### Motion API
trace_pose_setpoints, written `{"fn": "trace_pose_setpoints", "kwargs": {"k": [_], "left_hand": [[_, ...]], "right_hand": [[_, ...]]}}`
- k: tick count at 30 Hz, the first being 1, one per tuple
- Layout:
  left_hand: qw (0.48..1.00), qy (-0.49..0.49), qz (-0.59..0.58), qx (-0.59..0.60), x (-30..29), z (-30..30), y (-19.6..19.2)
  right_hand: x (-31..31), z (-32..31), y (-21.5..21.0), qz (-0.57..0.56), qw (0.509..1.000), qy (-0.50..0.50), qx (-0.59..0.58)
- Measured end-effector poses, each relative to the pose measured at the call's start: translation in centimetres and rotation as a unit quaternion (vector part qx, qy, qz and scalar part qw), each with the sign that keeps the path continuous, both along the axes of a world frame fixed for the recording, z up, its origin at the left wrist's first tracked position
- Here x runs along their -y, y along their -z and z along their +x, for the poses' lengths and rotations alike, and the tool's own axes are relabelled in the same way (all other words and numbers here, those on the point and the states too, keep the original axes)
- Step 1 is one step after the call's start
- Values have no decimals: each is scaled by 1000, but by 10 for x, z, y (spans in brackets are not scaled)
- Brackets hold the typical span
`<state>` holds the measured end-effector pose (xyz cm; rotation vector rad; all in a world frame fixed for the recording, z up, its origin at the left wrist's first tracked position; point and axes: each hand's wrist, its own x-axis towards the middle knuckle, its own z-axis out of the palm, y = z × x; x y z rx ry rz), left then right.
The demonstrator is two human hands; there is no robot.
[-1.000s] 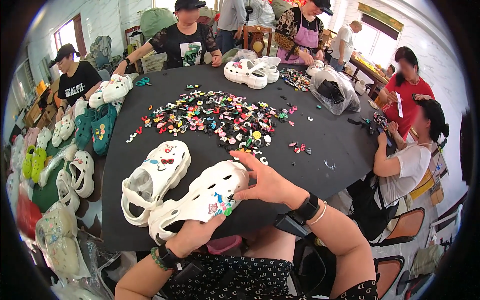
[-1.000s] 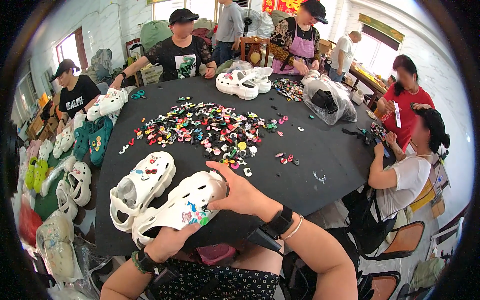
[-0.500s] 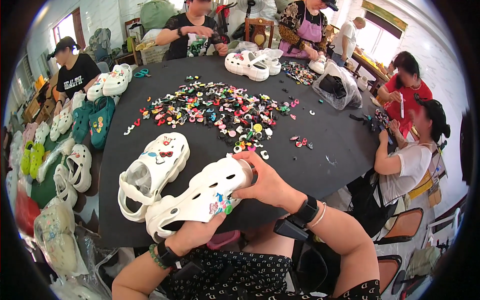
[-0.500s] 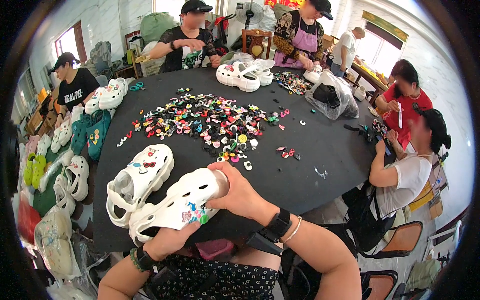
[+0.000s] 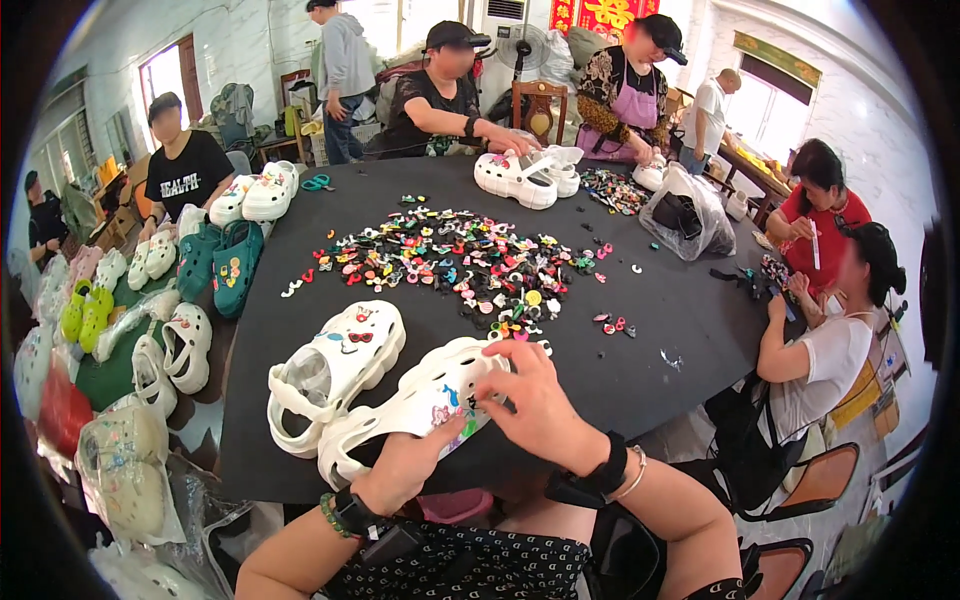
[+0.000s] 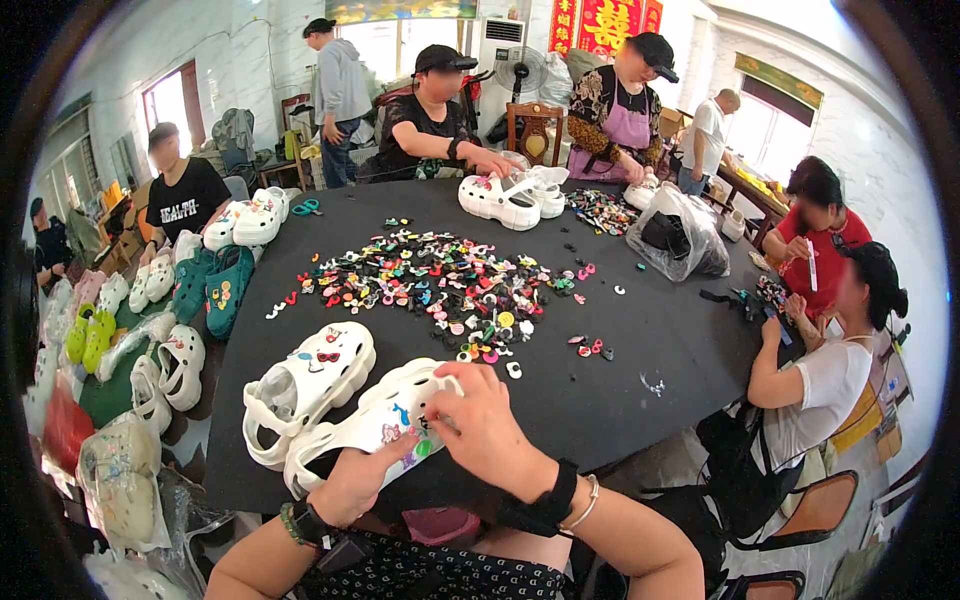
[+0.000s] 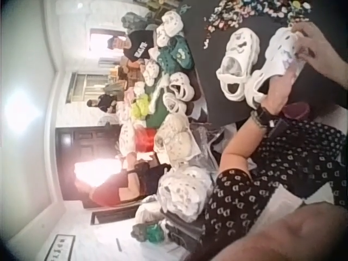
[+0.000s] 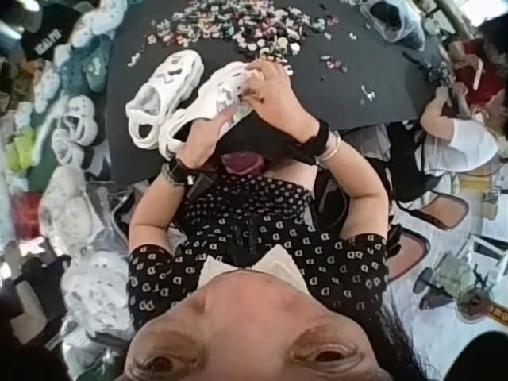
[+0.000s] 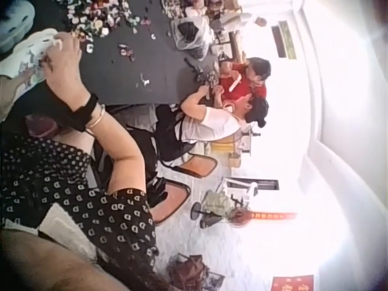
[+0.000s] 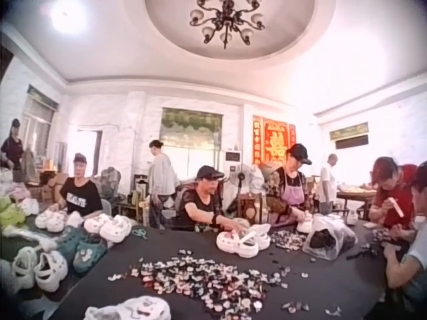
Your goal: Decorating and packing foam clogs into plastic bags at a manufacturing station.
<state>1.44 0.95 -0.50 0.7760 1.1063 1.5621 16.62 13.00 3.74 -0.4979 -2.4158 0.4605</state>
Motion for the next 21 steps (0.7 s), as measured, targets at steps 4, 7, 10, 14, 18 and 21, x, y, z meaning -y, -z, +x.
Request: {"fn": "trace_pose_setpoints", "kwargs": {"k": [4, 7, 10, 14, 18, 21], "left_hand": [[1000, 18, 10, 22, -1, -2, -2], [1000, 20, 6, 16, -1, -2, -3], [999, 26, 9, 34, -1, -3, 2], [999, 34, 16, 5, 3, -2, 12], [999, 41, 23, 6, 6, -2, 15], [998, 58, 7, -34, 7, -4, 8]], "right_hand": [[-1, -1, 1, -51, 999, -15, -11], [-7, -4, 5, -30, 999, -5, 11], [-16, -9, 6, -83, 996, 24, -35], [-33, -6, -12, -245, 964, -55, 90], [-31, -14, -16, -207, 969, -97, 95], [-30, -14, -13, -172, 976, -89, 98]]}}
